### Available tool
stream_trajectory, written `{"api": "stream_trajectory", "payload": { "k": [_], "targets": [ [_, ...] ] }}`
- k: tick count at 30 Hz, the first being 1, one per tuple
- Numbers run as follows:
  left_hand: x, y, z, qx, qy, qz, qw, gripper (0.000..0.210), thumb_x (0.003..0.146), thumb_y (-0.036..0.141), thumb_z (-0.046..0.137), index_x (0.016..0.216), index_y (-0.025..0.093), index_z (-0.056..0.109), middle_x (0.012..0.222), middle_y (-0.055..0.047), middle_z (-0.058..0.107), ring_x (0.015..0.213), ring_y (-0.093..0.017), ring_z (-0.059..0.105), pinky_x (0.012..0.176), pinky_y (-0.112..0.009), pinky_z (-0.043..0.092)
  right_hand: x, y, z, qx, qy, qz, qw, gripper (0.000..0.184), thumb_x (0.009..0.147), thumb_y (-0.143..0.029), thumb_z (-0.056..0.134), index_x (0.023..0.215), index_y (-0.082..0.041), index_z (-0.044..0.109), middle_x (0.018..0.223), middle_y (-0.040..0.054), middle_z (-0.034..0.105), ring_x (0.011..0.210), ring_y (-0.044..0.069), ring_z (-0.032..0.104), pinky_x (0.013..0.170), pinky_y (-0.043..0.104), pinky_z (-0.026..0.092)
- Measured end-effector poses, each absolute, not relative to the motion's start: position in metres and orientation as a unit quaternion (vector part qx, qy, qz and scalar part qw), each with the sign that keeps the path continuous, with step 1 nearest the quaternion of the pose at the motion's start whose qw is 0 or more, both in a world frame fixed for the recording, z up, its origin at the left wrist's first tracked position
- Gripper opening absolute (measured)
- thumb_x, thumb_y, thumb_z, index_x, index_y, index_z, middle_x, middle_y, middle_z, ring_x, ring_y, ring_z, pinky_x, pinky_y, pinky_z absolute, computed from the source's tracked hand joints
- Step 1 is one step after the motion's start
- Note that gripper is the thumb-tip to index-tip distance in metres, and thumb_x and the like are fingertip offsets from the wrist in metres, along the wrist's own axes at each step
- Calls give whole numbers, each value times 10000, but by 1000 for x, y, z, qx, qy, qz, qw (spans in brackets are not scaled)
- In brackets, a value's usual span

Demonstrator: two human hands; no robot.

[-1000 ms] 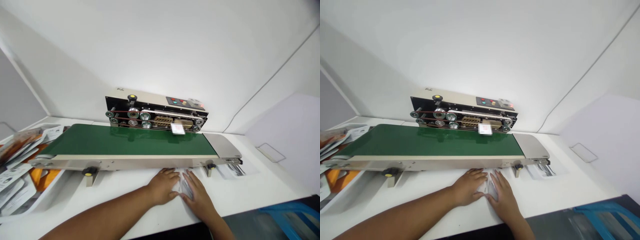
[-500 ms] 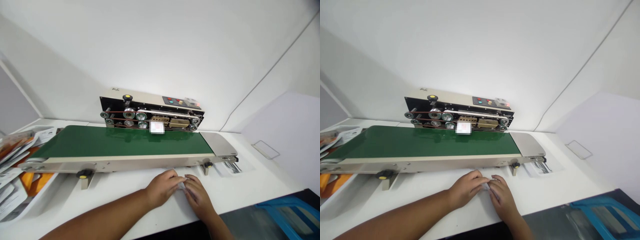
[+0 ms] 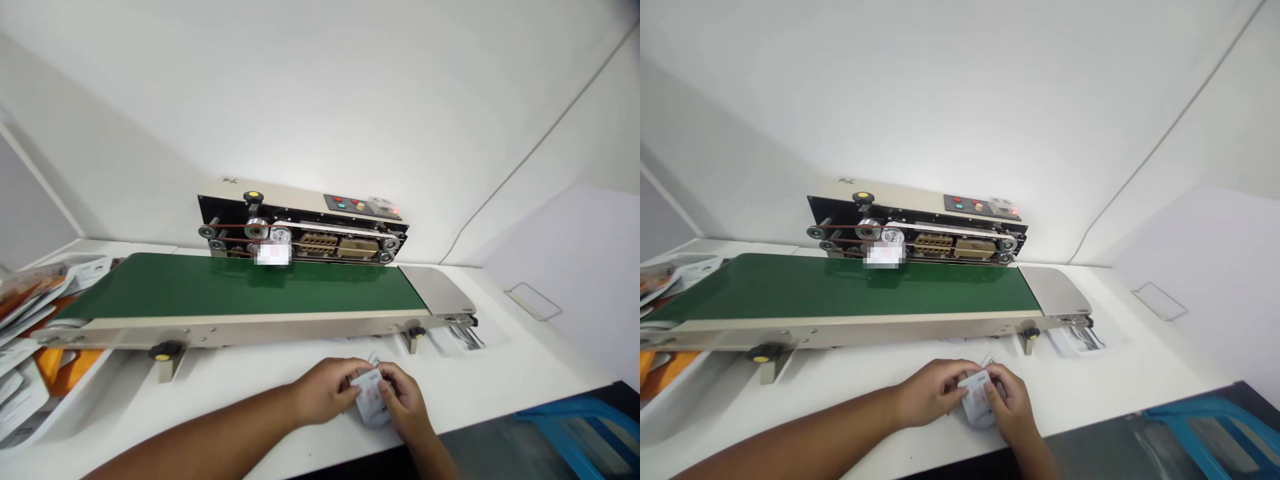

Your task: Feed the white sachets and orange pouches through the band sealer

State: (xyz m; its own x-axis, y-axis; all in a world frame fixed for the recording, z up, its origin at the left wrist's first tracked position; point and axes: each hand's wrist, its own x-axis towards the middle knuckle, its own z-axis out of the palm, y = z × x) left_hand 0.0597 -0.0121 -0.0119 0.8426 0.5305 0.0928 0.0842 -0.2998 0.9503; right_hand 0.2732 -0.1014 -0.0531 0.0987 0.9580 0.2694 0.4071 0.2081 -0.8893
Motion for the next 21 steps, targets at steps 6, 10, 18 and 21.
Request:
{"api": "stream_trajectory", "payload": {
  "k": [6, 10, 18, 21],
  "targets": [
    [62, -8, -21, 682, 203, 166, 683, 593, 847, 158, 630, 1411, 268, 484, 955, -5, 577, 633, -132, 659, 554, -216, 500, 278, -98, -62, -608, -542, 329, 478, 366, 912, -489, 661, 1081, -177, 749, 676, 16, 637, 600, 164, 559, 567, 259, 454],
    [59, -7, -23, 722, 180, 130, 656, 592, 788, 134, 682, 1347, 247, 523, 811, 32, 588, 624, -121, 617, 511, -174, 410, 278, -97, -70, -601, -514, 357, 497, 320, 838, -497, 747, 885, -184, 698, 557, -37, 546, 515, 124, 479, 501, 230, 388],
    [61, -5, -21, 727, 245, 198, 610, 360, 785, 162, 679, 1077, 224, 478, 670, 93, 570, 566, -94, 486, 518, -182, 317, 280, -96, -44, -589, -593, 352, 420, 309, 883, -475, 690, 987, -190, 747, 734, 28, 696, 656, 179, 621, 602, 256, 484],
    [60, -4, -19, 727, 243, 202, 610, 342, 782, 181, 698, 1051, 222, 492, 669, 90, 577, 574, -101, 494, 530, -189, 328, 285, -93, -26, -593, -618, 378, 352, 302, 899, -462, 662, 972, -192, 776, 832, 54, 746, 747, 214, 670, 663, 275, 515]
  ]
}}
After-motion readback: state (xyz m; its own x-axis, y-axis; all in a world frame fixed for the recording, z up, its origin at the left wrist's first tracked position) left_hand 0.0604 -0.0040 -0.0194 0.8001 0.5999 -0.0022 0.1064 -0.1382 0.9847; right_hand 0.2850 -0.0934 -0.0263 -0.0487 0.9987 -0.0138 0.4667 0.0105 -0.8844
